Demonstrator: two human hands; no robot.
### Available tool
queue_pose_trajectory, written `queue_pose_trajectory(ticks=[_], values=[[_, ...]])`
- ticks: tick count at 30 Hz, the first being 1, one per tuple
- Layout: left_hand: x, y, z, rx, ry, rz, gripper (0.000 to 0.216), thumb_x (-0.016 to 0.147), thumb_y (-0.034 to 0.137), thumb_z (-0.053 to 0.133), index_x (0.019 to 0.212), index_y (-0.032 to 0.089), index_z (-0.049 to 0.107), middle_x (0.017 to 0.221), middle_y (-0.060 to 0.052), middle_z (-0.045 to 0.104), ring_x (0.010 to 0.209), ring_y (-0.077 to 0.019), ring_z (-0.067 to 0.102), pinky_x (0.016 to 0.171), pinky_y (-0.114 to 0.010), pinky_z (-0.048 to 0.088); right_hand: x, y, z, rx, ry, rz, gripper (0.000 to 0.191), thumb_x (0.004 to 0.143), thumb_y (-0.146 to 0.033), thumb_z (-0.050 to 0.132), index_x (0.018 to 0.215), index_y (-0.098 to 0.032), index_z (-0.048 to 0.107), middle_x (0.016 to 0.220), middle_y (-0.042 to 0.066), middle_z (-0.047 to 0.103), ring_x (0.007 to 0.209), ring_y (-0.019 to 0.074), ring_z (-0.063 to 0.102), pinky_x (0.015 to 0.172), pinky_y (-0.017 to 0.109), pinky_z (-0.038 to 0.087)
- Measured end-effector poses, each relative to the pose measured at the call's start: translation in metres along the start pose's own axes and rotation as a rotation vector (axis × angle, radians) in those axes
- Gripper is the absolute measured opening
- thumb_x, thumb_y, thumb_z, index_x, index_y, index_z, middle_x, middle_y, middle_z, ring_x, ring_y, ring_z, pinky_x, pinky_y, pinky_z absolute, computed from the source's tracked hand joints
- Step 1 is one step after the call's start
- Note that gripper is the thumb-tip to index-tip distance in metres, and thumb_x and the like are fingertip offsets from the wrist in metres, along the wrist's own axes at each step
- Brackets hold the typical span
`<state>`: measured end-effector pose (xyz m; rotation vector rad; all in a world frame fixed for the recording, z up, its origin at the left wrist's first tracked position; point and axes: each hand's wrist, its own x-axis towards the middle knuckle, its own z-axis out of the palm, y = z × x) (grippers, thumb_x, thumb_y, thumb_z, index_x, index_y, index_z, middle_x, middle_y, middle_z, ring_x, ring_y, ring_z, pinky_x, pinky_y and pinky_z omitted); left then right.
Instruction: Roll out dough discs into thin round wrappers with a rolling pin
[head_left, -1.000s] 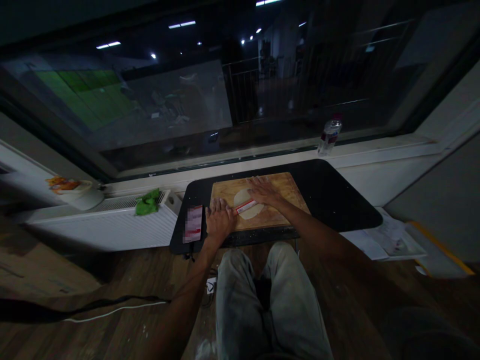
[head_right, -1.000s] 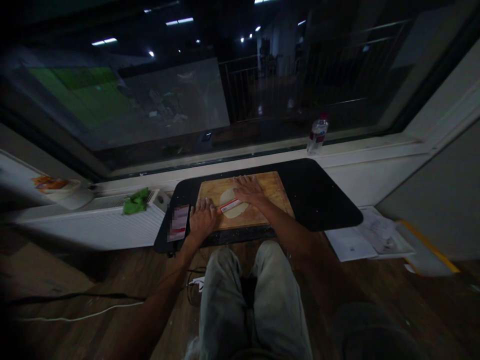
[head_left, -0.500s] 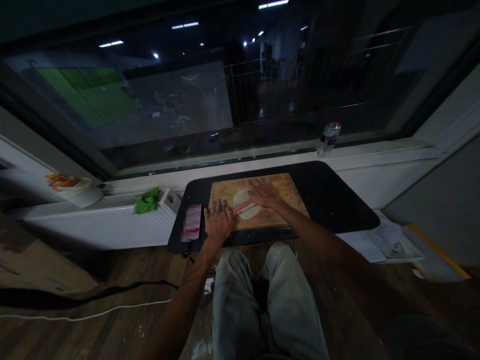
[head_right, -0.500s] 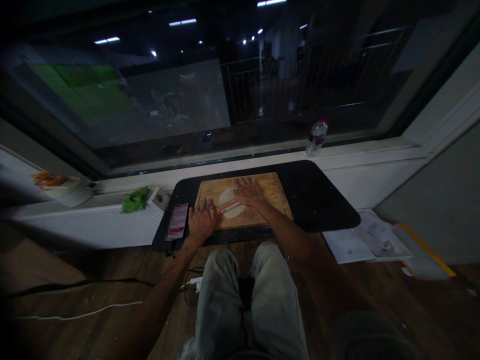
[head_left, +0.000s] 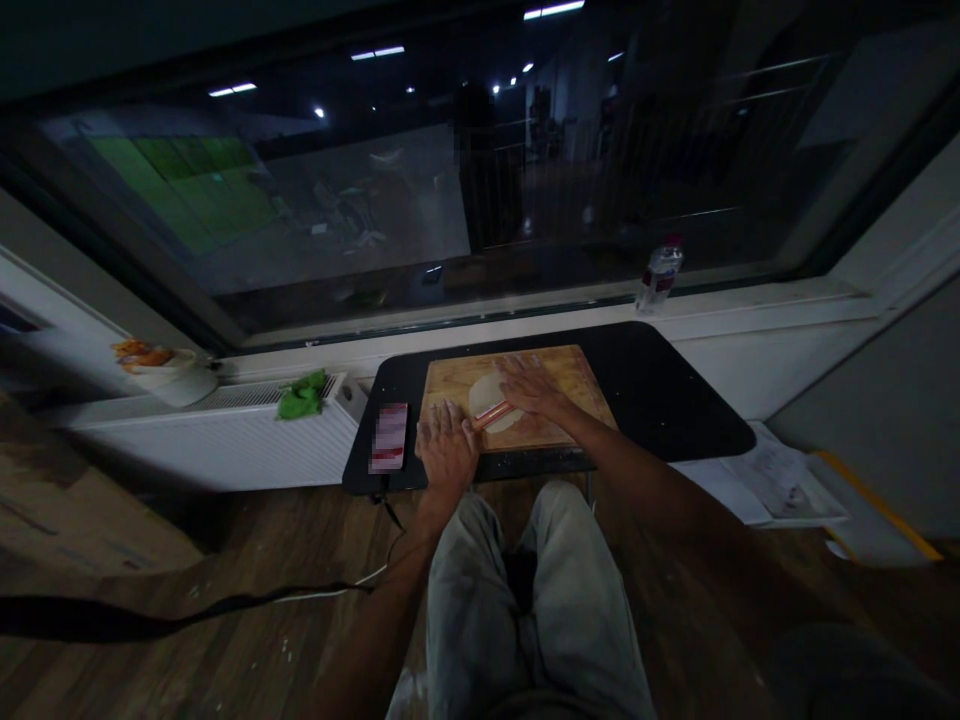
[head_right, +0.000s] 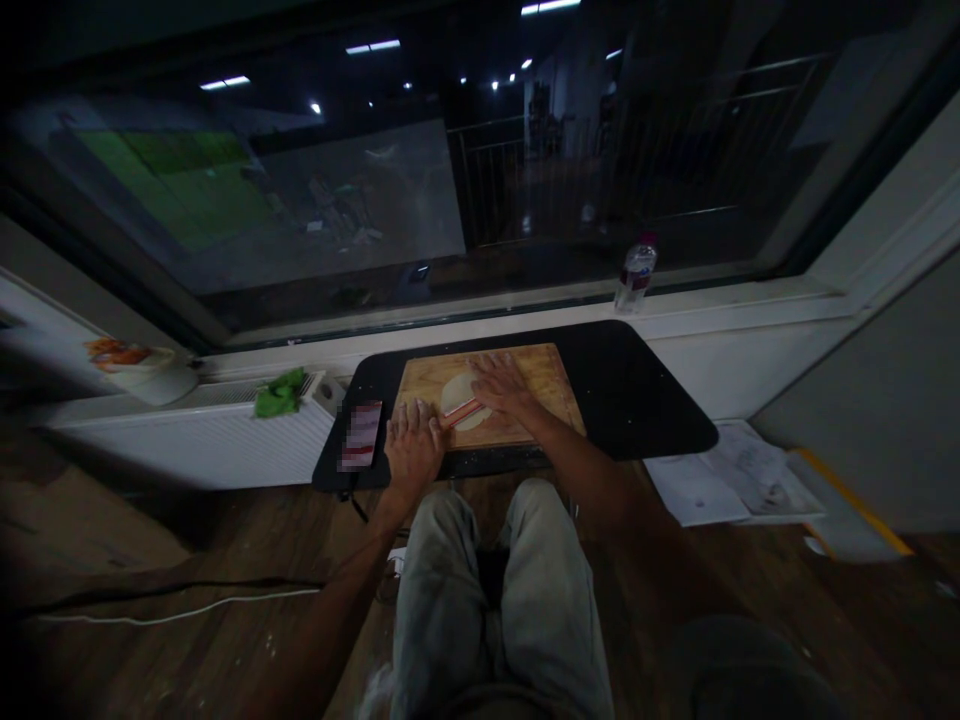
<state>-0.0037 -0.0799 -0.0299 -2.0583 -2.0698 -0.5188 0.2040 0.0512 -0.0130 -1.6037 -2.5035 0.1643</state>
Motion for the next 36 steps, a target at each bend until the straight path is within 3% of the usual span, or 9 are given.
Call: queue_pose_trajectory(ticks=[5, 12, 20, 23, 26, 29, 36], values=[[0.012, -0.008, 0.001, 0.026, -0.036, 0.029, 0.060, 0.118, 0.029, 0.034, 0.165, 0.006, 0.064, 0.172, -0.024, 0.061, 0.168, -0.0422, 0.049, 0.134, -0.067, 0.045, 0.010, -0.001, 0.003, -0.002, -0.042, 0.050, 0.071, 0.116, -0.043, 0.036, 0.185, -0.024, 0.036, 0.191, 0.006, 0.037, 0.179, 0.0293, 0.027, 0.148, 0.055, 0.007], [0.044, -0.024, -0.002, 0.026, -0.131, 0.066, 0.056, 0.116, 0.030, 0.041, 0.162, 0.013, 0.067, 0.170, -0.024, 0.062, 0.168, -0.0419, 0.050, 0.132, -0.066, 0.048, 0.021, -0.003, -0.002, 0.060, -0.044, 0.059, 0.070, 0.117, -0.044, 0.038, 0.184, -0.025, 0.040, 0.188, 0.011, 0.043, 0.175, 0.0351, 0.035, 0.145, 0.065, 0.019], [0.014, -0.020, 0.000, -0.013, -0.072, 0.091, 0.059, 0.118, 0.032, 0.037, 0.169, 0.014, 0.060, 0.175, -0.022, 0.058, 0.172, -0.0396, 0.044, 0.136, -0.062, 0.043, -0.015, -0.014, -0.004, 0.020, 0.001, 0.068, 0.064, 0.118, -0.041, 0.041, 0.179, -0.021, 0.049, 0.185, 0.014, 0.048, 0.174, 0.0361, 0.036, 0.144, 0.063, 0.021], [0.012, -0.021, -0.003, -0.038, -0.092, 0.116, 0.056, 0.119, 0.034, 0.039, 0.167, 0.020, 0.062, 0.175, -0.019, 0.059, 0.171, -0.0389, 0.045, 0.137, -0.061, 0.041, -0.035, -0.010, -0.010, 0.044, 0.036, -0.025, 0.060, 0.120, -0.046, 0.043, 0.171, -0.019, 0.060, 0.180, 0.018, 0.053, 0.171, 0.0373, 0.038, 0.142, 0.064, 0.024], [0.025, -0.028, -0.011, -0.067, -0.168, 0.175, 0.047, 0.120, 0.034, 0.041, 0.155, 0.026, 0.071, 0.166, -0.014, 0.068, 0.163, -0.0351, 0.054, 0.133, -0.060, 0.045, -0.050, 0.000, -0.017, 0.071, 0.057, -0.186, 0.049, 0.114, -0.049, 0.062, 0.154, -0.024, 0.075, 0.171, 0.016, 0.061, 0.167, 0.0385, 0.040, 0.140, 0.067, 0.024], [0.044, -0.039, -0.019, -0.090, -0.216, 0.236, 0.038, 0.120, 0.039, 0.047, 0.139, 0.029, 0.078, 0.156, -0.011, 0.075, 0.153, -0.0331, 0.061, 0.129, -0.061, 0.048, -0.057, 0.009, -0.021, 0.094, 0.066, -0.257, 0.041, 0.107, -0.041, 0.076, 0.144, -0.023, 0.080, 0.159, 0.017, 0.067, 0.158, 0.0385, 0.047, 0.136, 0.064, 0.032], [0.082, -0.061, -0.029, -0.336, -0.233, 0.253, 0.031, 0.116, 0.038, 0.057, 0.121, 0.024, 0.084, 0.129, -0.012, 0.084, 0.123, -0.0276, 0.078, 0.113, -0.042, 0.061, -0.056, 0.013, -0.024, 0.171, 0.009, -0.173, 0.038, 0.114, -0.030, 0.067, 0.151, -0.021, 0.073, 0.154, 0.016, 0.067, 0.147, 0.0313, 0.057, 0.128, 0.050, 0.043]])
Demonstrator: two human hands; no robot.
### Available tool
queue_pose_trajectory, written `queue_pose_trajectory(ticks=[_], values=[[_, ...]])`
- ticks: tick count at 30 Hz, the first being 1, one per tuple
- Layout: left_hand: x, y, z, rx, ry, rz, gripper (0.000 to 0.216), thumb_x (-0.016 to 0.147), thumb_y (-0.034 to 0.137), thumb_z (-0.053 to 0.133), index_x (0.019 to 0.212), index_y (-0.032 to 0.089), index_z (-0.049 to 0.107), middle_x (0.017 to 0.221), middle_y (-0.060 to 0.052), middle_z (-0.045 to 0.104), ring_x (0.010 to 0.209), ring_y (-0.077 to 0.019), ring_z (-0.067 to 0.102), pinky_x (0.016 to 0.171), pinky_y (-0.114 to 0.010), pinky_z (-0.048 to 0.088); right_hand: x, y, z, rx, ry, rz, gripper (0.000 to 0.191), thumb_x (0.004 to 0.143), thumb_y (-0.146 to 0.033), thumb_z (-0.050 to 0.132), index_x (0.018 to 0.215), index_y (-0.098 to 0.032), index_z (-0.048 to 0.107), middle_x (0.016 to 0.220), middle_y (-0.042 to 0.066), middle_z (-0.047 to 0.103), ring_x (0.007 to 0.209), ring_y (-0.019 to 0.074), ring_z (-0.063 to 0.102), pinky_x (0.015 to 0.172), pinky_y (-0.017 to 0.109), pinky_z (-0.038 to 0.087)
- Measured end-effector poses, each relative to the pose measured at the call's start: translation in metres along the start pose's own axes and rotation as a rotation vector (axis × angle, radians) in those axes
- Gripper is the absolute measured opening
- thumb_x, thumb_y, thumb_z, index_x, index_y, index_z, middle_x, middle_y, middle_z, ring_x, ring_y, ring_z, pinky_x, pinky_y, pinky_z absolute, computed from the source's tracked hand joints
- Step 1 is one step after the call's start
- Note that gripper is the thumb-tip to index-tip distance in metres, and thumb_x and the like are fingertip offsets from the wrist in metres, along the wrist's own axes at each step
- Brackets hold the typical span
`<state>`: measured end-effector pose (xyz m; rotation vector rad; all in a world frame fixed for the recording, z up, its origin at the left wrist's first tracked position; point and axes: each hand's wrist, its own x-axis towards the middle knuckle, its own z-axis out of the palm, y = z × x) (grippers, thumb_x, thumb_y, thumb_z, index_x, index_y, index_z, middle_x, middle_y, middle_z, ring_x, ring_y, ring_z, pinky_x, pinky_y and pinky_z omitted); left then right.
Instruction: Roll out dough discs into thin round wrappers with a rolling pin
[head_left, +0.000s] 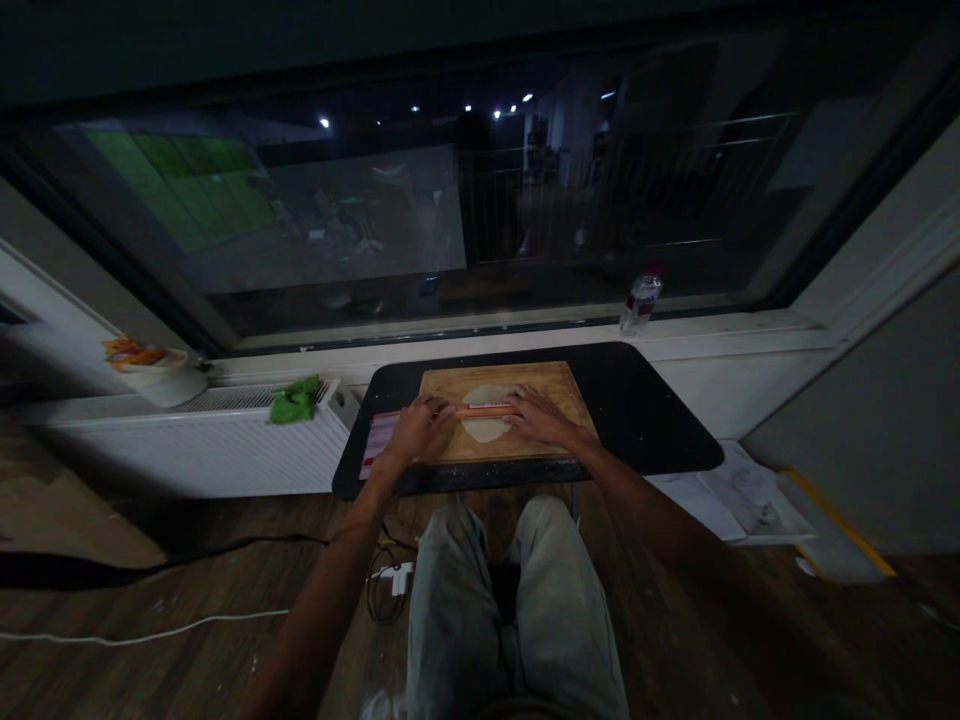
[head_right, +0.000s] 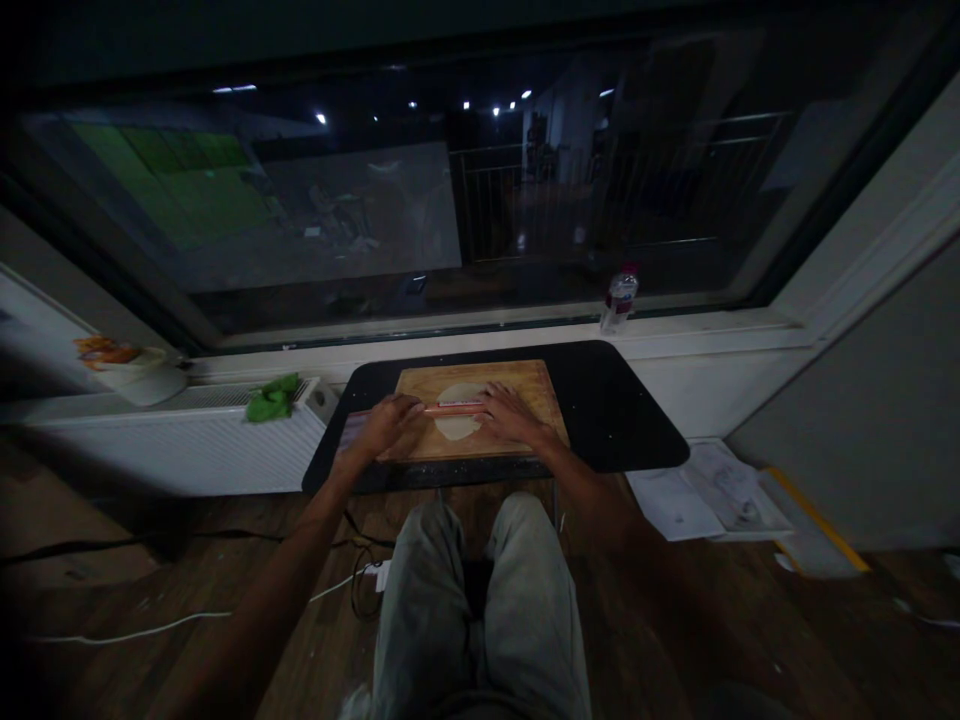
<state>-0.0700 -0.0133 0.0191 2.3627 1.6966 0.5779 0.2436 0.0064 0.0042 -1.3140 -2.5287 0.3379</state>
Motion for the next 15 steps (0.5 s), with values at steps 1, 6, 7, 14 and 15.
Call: queue_pose_trajectory(ticks=[1, 6, 7, 14, 15], values=[[0.004, -0.002, -0.004, -0.060, 0.018, 0.008, 0.029, 0.114, 0.039, 0.059, 0.118, 0.024, 0.084, 0.126, -0.011, 0.085, 0.119, -0.0267, 0.079, 0.110, -0.040, 0.063, 0.001, -0.001, -0.002, 0.021, 0.008, 0.008, 0.039, 0.115, -0.030, 0.066, 0.152, -0.020, 0.071, 0.155, 0.016, 0.067, 0.144, 0.0298, 0.059, 0.126, 0.048, 0.045], [0.018, -0.009, -0.028, -0.257, 0.261, -0.003, 0.031, 0.105, 0.050, 0.075, 0.115, 0.023, 0.084, 0.124, -0.010, 0.086, 0.118, -0.0284, 0.081, 0.107, -0.041, 0.064, 0.009, -0.012, -0.016, 0.166, 0.056, -0.051, 0.039, 0.114, -0.031, 0.068, 0.152, -0.021, 0.070, 0.151, 0.014, 0.071, 0.137, 0.0274, 0.068, 0.120, 0.040, 0.051], [0.020, -0.010, -0.032, -0.276, 0.311, -0.004, 0.032, 0.104, 0.051, 0.076, 0.116, 0.022, 0.084, 0.124, -0.010, 0.086, 0.119, -0.0283, 0.080, 0.108, -0.041, 0.064, 0.011, -0.015, -0.018, 0.192, 0.066, -0.060, 0.039, 0.114, -0.030, 0.068, 0.153, -0.021, 0.069, 0.151, 0.013, 0.073, 0.138, 0.0276, 0.068, 0.121, 0.040, 0.052], [0.035, -0.015, -0.024, -0.368, 0.326, -0.087, 0.028, 0.104, 0.045, 0.075, 0.112, 0.020, 0.083, 0.119, -0.010, 0.086, 0.111, -0.0262, 0.080, 0.104, -0.040, 0.064, 0.013, -0.020, -0.026, 0.176, 0.064, -0.043, 0.044, 0.120, -0.039, 0.057, 0.159, -0.024, 0.068, 0.158, 0.012, 0.074, 0.147, 0.0295, 0.067, 0.126, 0.045, 0.050], [0.038, -0.015, -0.018, -0.378, 0.312, -0.110, 0.026, 0.104, 0.042, 0.073, 0.112, 0.020, 0.083, 0.119, -0.010, 0.086, 0.110, -0.0259, 0.080, 0.104, -0.040, 0.064, 0.013, -0.019, -0.026, 0.149, 0.054, -0.034, 0.045, 0.121, -0.039, 0.056, 0.161, -0.024, 0.067, 0.159, 0.012, 0.074, 0.147, 0.0296, 0.067, 0.126, 0.045, 0.050]])
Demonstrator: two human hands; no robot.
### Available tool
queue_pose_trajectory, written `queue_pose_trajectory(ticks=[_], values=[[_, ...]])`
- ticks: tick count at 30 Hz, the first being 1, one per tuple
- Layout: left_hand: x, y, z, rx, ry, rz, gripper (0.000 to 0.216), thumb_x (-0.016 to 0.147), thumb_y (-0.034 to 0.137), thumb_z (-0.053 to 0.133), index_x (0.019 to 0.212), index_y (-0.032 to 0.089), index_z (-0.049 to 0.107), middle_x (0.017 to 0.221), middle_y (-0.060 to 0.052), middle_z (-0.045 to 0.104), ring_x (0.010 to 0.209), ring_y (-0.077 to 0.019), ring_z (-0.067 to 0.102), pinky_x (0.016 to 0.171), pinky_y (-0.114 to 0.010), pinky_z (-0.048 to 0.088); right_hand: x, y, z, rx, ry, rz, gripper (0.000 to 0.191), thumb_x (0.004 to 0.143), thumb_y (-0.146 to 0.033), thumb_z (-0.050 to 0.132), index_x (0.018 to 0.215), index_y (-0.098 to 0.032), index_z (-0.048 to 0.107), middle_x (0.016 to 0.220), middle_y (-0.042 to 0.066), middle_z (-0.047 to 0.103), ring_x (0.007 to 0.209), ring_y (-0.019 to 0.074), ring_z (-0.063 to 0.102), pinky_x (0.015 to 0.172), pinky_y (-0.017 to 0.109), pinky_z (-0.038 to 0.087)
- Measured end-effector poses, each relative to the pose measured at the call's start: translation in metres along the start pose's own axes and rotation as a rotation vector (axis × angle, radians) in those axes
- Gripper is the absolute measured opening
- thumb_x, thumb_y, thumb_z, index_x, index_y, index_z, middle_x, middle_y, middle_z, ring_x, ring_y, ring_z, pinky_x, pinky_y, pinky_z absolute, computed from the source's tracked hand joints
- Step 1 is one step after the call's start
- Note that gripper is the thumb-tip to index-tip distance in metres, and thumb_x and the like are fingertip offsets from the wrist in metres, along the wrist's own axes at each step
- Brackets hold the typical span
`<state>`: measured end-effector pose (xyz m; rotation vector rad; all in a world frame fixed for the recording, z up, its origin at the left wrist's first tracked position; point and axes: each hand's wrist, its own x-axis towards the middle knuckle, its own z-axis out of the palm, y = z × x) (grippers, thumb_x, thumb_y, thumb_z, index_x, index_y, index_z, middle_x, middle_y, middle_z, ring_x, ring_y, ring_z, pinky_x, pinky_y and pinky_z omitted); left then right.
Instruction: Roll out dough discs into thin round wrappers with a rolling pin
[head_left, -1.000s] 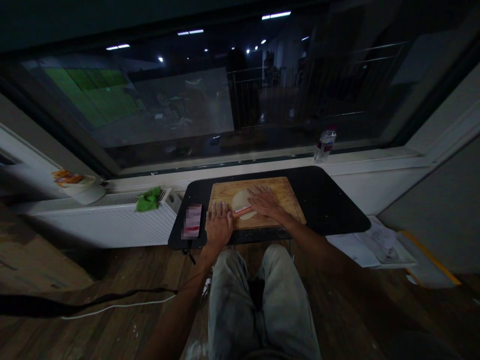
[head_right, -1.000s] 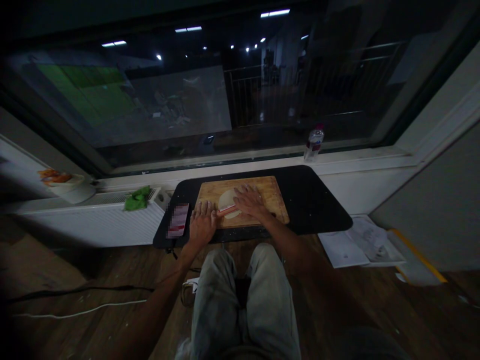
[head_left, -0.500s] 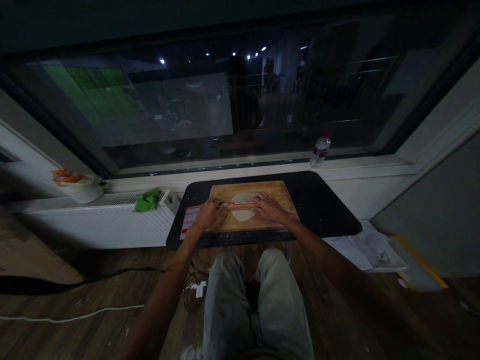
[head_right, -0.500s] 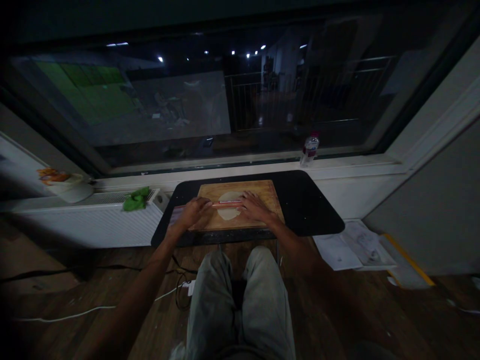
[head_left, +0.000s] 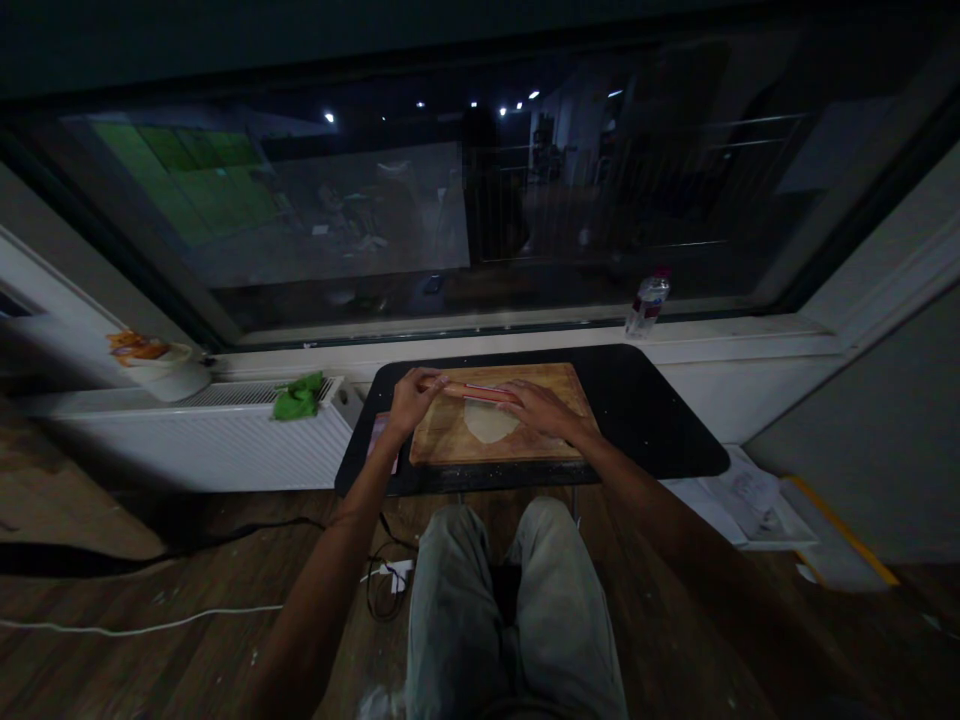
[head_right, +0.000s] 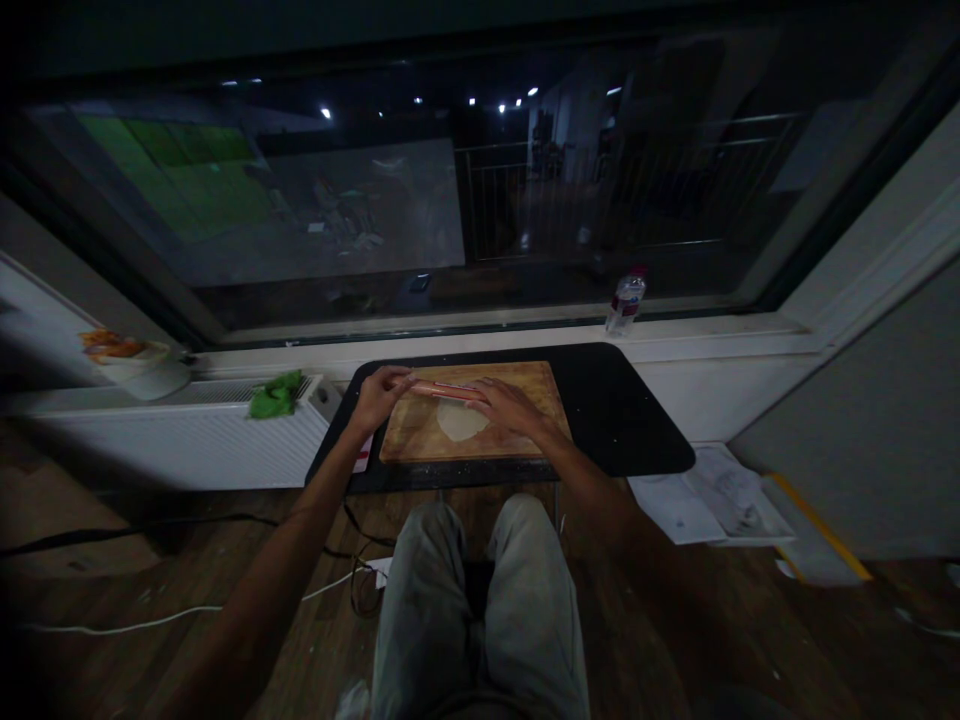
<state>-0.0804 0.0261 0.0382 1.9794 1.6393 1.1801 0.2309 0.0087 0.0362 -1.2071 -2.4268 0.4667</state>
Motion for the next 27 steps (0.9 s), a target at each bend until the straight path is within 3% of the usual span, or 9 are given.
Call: queue_pose_trajectory(ticks=[6, 9, 12, 18, 20, 23, 25, 27], values=[[0.010, -0.005, 0.042, 0.166, -0.161, -0.022, 0.028, 0.108, 0.030, 0.060, 0.112, 0.016, 0.084, 0.116, -0.012, 0.083, 0.112, -0.0252, 0.077, 0.105, -0.038, 0.061, -0.012, 0.008, 0.004, -0.216, -0.023, 0.108, 0.046, 0.122, -0.039, 0.054, 0.162, -0.022, 0.068, 0.158, 0.014, 0.073, 0.147, 0.0313, 0.067, 0.123, 0.046, 0.052], [0.016, -0.004, 0.058, 0.257, -0.256, 0.026, 0.037, 0.113, 0.031, 0.051, 0.115, 0.016, 0.085, 0.118, -0.013, 0.084, 0.116, -0.0255, 0.076, 0.109, -0.037, 0.059, -0.022, 0.015, 0.006, -0.254, -0.014, 0.149, 0.044, 0.121, -0.038, 0.055, 0.160, -0.024, 0.069, 0.154, 0.014, 0.075, 0.146, 0.0312, 0.066, 0.124, 0.046, 0.052], [0.021, -0.003, 0.071, 0.342, -0.271, 0.047, 0.045, 0.118, 0.035, 0.043, 0.120, 0.016, 0.084, 0.126, -0.016, 0.085, 0.121, -0.0269, 0.077, 0.112, -0.037, 0.057, -0.030, 0.020, 0.009, -0.257, -0.015, 0.177, 0.047, 0.121, -0.038, 0.054, 0.165, -0.026, 0.066, 0.153, 0.014, 0.075, 0.144, 0.0311, 0.067, 0.122, 0.045, 0.053], [0.029, -0.005, 0.092, 0.416, -0.357, 0.098, 0.034, 0.112, 0.024, 0.053, 0.130, 0.020, 0.081, 0.137, -0.013, 0.083, 0.130, -0.0249, 0.077, 0.117, -0.035, 0.057, -0.037, 0.019, 0.015, -0.316, -0.055, 0.149, 0.045, 0.117, -0.034, 0.060, 0.161, -0.025, 0.069, 0.158, 0.016, 0.071, 0.152, 0.0333, 0.060, 0.131, 0.050, 0.045], [0.034, -0.006, 0.096, 0.461, -0.385, 0.162, 0.039, 0.106, 0.017, 0.055, 0.135, 0.022, 0.080, 0.148, -0.013, 0.079, 0.146, -0.0263, 0.069, 0.128, -0.041, 0.051, -0.035, 0.017, 0.015, -0.322, -0.050, 0.119, 0.040, 0.117, -0.038, 0.063, 0.153, -0.024, 0.075, 0.154, 0.017, 0.072, 0.150, 0.0342, 0.060, 0.132, 0.052, 0.043], [0.046, -0.005, 0.097, 0.516, -0.483, 0.290, 0.058, 0.095, 0.011, 0.059, 0.149, 0.026, 0.076, 0.166, -0.011, 0.069, 0.170, -0.0309, 0.047, 0.141, -0.058, 0.033, -0.029, 0.014, 0.018, -0.308, -0.030, 0.153, 0.039, 0.118, -0.047, 0.059, 0.141, -0.022, 0.079, 0.151, 0.019, 0.071, 0.149, 0.0350, 0.059, 0.129, 0.053, 0.045], [0.056, -0.003, 0.099, 0.528, -0.558, 0.355, 0.067, 0.094, 0.012, 0.059, 0.158, 0.029, 0.071, 0.173, -0.010, 0.063, 0.176, -0.0322, 0.037, 0.144, -0.064, 0.024, -0.024, 0.013, 0.024, -0.297, -0.029, 0.224, 0.046, 0.122, -0.048, 0.048, 0.147, -0.022, 0.075, 0.157, 0.020, 0.068, 0.153, 0.0360, 0.056, 0.128, 0.056, 0.046], [0.062, -0.001, 0.103, 0.529, -0.591, 0.348, 0.066, 0.100, 0.019, 0.057, 0.165, 0.030, 0.065, 0.178, -0.010, 0.058, 0.178, -0.0315, 0.034, 0.145, -0.060, 0.023, -0.021, 0.012, 0.034, -0.288, -0.044, 0.308, 0.053, 0.123, -0.046, 0.037, 0.164, -0.024, 0.064, 0.170, 0.021, 0.060, 0.163, 0.0387, 0.048, 0.132, 0.064, 0.041]])
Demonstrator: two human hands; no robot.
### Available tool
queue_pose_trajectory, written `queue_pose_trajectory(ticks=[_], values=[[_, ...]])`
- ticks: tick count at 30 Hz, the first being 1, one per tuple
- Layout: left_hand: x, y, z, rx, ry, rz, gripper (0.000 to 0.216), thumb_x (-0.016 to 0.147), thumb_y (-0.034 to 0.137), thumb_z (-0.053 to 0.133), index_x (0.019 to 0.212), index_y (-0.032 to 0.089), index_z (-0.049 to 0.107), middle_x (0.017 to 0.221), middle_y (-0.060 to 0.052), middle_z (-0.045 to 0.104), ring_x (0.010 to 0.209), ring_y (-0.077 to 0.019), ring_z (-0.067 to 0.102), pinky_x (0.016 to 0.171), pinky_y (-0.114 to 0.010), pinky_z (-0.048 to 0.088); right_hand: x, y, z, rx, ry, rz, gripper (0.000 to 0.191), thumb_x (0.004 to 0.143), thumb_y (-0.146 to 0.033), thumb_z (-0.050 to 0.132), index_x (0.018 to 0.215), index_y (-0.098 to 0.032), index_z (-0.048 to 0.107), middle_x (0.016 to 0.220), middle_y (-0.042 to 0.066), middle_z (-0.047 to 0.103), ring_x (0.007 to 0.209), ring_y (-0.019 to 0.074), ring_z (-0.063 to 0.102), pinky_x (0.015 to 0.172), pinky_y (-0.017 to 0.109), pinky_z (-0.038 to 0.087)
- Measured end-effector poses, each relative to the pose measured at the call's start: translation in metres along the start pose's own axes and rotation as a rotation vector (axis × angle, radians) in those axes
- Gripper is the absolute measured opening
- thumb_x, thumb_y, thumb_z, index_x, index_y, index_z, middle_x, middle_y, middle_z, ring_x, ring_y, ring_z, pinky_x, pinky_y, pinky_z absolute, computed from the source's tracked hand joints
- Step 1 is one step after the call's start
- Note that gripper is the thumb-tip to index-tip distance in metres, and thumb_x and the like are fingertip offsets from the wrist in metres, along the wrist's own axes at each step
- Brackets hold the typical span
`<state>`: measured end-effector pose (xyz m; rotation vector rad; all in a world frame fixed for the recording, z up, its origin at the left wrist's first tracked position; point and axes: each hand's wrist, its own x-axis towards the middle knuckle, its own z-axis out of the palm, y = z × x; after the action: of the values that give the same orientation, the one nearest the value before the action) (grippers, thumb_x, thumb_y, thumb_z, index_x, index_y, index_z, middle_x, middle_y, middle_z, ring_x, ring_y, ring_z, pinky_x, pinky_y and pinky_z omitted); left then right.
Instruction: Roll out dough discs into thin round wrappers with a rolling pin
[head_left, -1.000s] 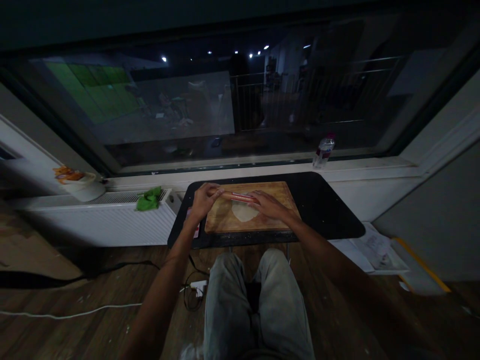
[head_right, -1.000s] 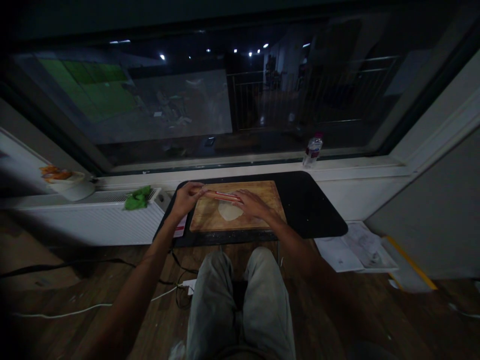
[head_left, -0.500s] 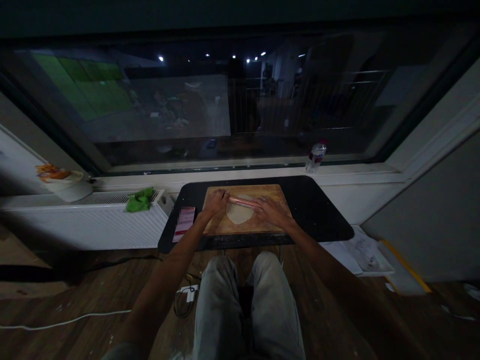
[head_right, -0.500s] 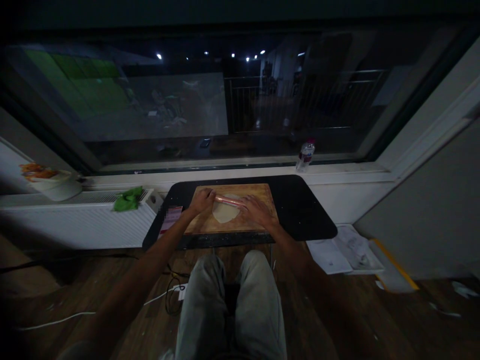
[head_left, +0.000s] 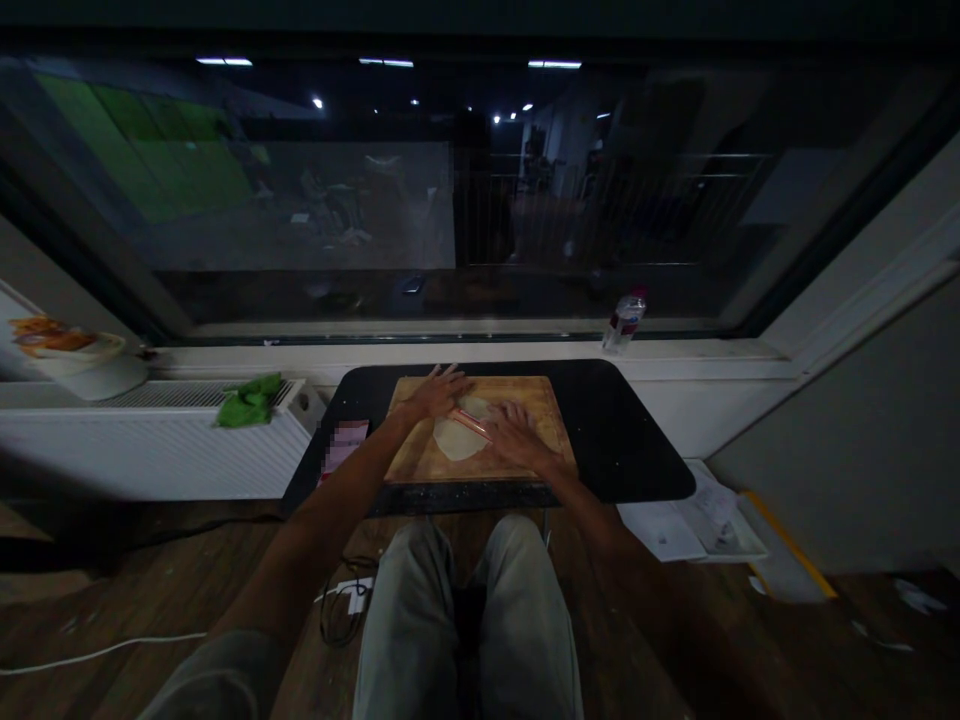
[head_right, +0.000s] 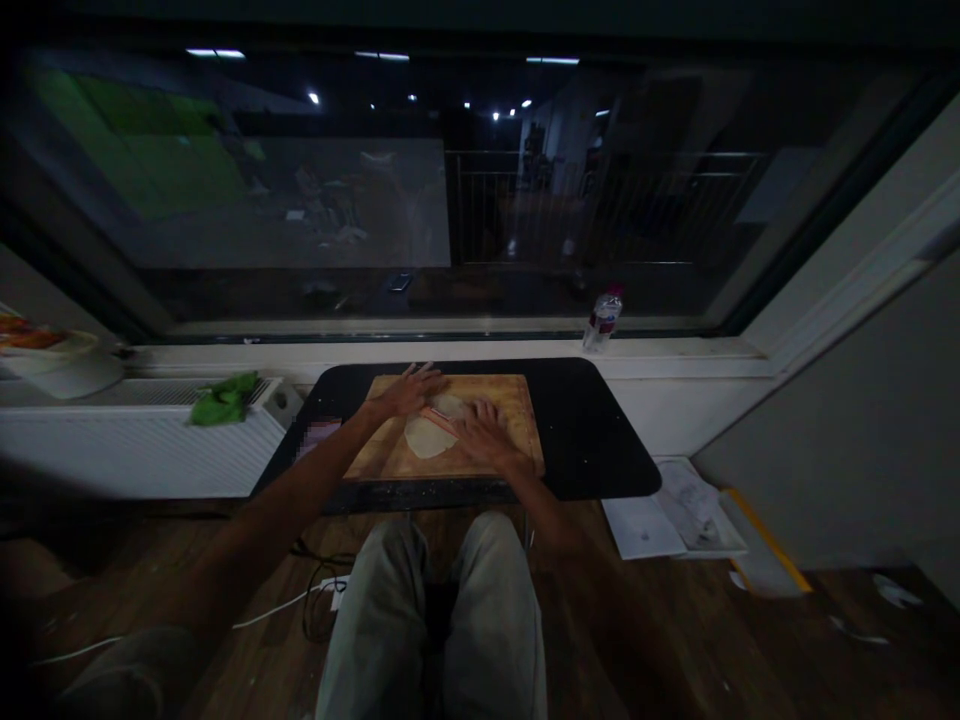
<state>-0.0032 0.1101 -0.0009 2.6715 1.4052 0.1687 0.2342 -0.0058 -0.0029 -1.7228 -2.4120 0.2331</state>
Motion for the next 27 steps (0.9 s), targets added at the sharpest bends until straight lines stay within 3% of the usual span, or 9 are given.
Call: queue_pose_trajectory(ticks=[3, 6, 14, 20, 27], values=[[0.006, 0.001, 0.006, -0.021, -0.029, -0.100, 0.060, 0.116, 0.036, 0.042, 0.175, 0.028, 0.054, 0.183, -0.009, 0.051, 0.178, -0.0311, 0.033, 0.144, -0.055, 0.029, -0.002, -0.009, 0.013, 0.009, -0.064, 0.097, 0.066, 0.123, -0.047, 0.027, 0.181, -0.019, 0.042, 0.187, 0.022, 0.041, 0.177, 0.0413, 0.027, 0.138, 0.072, 0.027], [-0.002, -0.002, 0.017, 0.011, -0.042, -0.124, 0.063, 0.122, 0.042, 0.027, 0.179, 0.023, 0.047, 0.185, -0.010, 0.049, 0.179, -0.0303, 0.030, 0.144, -0.053, 0.028, -0.010, -0.020, 0.018, 0.030, -0.085, 0.128, 0.074, 0.123, -0.050, 0.022, 0.185, -0.010, 0.031, 0.191, 0.023, 0.030, 0.181, 0.0396, 0.019, 0.142, 0.068, 0.020], [-0.053, -0.010, 0.029, 0.125, 0.104, -0.081, 0.062, 0.117, 0.032, 0.033, 0.172, 0.012, 0.053, 0.182, -0.015, 0.052, 0.175, -0.0295, 0.038, 0.144, -0.048, 0.030, -0.024, -0.037, 0.018, 0.023, -0.089, -0.037, 0.076, 0.124, -0.051, 0.021, 0.179, -0.003, 0.042, 0.189, 0.027, 0.033, 0.180, 0.0378, 0.022, 0.143, 0.065, 0.021], [-0.088, 0.008, 0.024, 0.169, 0.150, -0.180, 0.062, 0.116, 0.028, 0.032, 0.170, 0.008, 0.055, 0.178, -0.017, 0.056, 0.174, -0.0322, 0.042, 0.143, -0.052, 0.031, -0.020, -0.036, 0.015, -0.006, -0.100, -0.115, 0.075, 0.123, -0.050, 0.018, 0.180, -0.006, 0.042, 0.189, 0.022, 0.035, 0.181, 0.0343, 0.021, 0.146, 0.064, 0.015], [-0.116, 0.030, 0.018, 0.185, 0.175, -0.229, 0.063, 0.115, 0.027, 0.031, 0.167, 0.005, 0.057, 0.181, -0.021, 0.051, 0.176, -0.0386, 0.036, 0.142, -0.061, 0.031, -0.014, -0.037, 0.006, -0.018, -0.179, -0.092, 0.081, 0.121, -0.055, 0.014, 0.184, -0.007, 0.035, 0.192, 0.019, 0.026, 0.182, 0.0312, 0.012, 0.147, 0.061, 0.007]])
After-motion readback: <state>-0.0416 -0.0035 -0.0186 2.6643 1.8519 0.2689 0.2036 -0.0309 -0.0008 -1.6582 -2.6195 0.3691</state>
